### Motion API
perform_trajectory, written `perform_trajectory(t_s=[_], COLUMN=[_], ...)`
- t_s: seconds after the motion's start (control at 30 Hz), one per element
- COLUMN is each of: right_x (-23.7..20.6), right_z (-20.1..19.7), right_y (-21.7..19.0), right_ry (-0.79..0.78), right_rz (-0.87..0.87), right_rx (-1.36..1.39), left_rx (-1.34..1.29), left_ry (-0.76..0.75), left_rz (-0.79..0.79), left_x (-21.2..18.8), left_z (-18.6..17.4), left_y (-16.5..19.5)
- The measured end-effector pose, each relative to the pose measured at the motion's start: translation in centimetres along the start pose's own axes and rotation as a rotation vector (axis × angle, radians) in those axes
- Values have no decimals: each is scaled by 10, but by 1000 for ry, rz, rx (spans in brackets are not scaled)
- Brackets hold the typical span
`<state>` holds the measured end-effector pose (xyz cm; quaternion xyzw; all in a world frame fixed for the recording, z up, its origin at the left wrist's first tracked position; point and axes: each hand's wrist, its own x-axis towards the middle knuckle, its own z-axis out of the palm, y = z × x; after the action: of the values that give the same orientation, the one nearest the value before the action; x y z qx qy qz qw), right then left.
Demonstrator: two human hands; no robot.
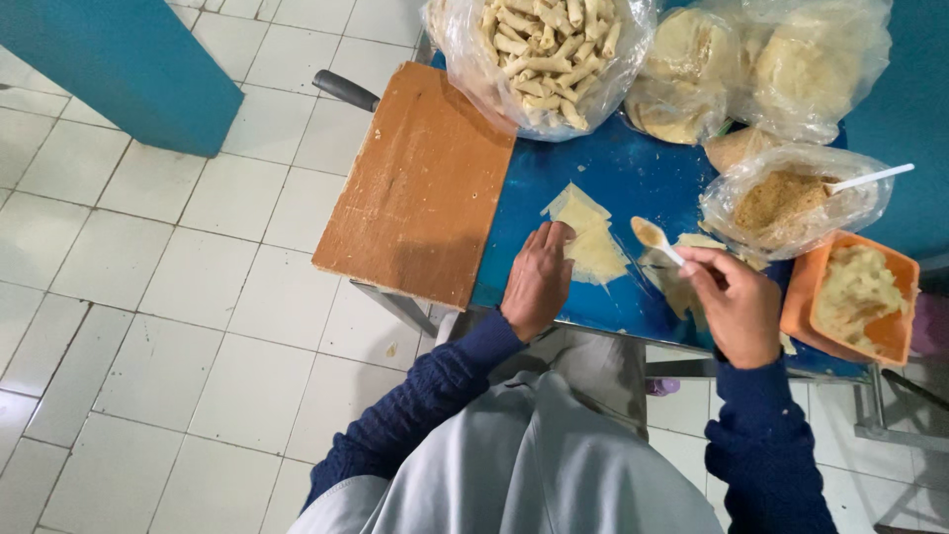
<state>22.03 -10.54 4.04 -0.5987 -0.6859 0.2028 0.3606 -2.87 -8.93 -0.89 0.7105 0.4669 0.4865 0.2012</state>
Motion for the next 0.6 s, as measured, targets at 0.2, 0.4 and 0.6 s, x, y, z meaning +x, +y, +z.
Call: perform_trajectory(t_s=[0.2,0.4,0.6], right_x=[-2,-5,-9], right_z=[27,31,35], right_y=[-8,-12,-18], right_ry=[-77,-64,6], right_rz=[9,-38,-218], right_rx=[77,-29,-205], left_rx=[5,-31,-32], left_ry=[14,34,27], left_rz=[-9,-26,-42], left_x=[-1,-3,-1], left_z=[3,4,0], left_y=[-3,-5,-3])
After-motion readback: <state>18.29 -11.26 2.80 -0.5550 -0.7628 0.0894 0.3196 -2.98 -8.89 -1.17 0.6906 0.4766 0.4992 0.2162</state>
